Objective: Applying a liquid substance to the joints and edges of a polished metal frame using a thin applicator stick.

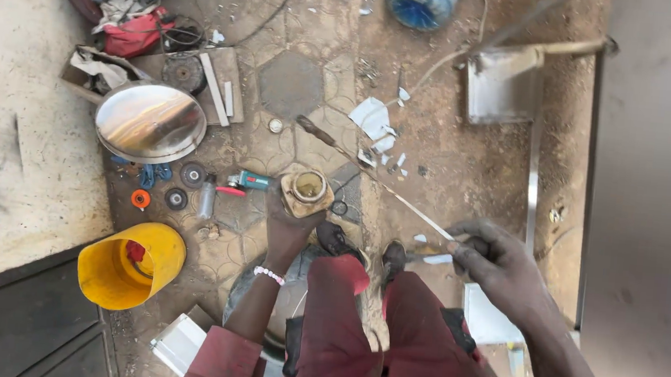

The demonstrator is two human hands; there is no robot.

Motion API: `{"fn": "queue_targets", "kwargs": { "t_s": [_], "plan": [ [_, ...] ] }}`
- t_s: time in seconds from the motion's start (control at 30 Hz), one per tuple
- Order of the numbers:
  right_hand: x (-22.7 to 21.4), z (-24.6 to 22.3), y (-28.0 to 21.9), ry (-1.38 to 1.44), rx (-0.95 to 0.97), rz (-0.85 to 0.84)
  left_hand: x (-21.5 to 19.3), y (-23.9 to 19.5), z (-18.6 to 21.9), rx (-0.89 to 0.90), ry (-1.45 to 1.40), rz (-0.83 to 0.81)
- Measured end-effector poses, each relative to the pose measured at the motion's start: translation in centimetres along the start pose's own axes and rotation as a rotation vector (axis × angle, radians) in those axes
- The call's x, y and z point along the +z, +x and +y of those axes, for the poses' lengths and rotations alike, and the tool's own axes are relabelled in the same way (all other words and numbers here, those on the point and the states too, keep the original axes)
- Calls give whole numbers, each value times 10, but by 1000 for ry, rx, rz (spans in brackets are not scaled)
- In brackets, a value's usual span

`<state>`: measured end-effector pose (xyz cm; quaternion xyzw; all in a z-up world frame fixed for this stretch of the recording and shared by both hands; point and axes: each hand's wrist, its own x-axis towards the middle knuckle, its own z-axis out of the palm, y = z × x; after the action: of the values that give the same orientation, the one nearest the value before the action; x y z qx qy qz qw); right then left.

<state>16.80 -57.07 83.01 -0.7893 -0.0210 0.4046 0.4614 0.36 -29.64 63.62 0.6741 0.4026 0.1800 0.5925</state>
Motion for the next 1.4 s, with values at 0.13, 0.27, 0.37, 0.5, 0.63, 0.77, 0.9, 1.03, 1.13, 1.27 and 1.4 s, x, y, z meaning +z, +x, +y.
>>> {"fn": "queue_targets", "kwargs": {
  "t_s": [0.13, 0.27, 0.37, 0.5, 0.63, 0.77, 0.9, 1.03, 1.13, 1.27, 1.4],
  "plan": [
    [-11, 7, -22, 87, -40, -4, 18, -28, 60, -18, -9, -29],
    [-36, 8, -67, 76, -65, -21, 39, -69, 81, -135, 30, -27],
    [-52, 5, -106, 129, -74, 23, 54, -93, 93, -87, 48, -53],
    [-63, 32, -142, 152, -67, 72, 69, -128, 104, -61, 34, -132],
    [-65, 59, -185, 226, -50, 174, 77, -140, 110, -15, 66, -258],
    [-73, 79, -226, 315, -6, 247, 90, -140, 139, 38, 132, -426],
    [-76, 97, -261, 420, -35, 294, 103, -146, 161, 92, 161, -557],
    [-76, 114, -287, 466, -68, 329, 107, -160, 165, 139, 211, -548],
    [-77, 132, -305, 500, -116, 323, 107, -185, 155, 215, 216, -542],
    [-76, 175, -333, 564, -151, 321, 103, -254, 137, 174, 163, -540],
    [-83, 215, -367, 603, -203, 252, 103, -348, 96, 99, 100, -500]
  ]
}}
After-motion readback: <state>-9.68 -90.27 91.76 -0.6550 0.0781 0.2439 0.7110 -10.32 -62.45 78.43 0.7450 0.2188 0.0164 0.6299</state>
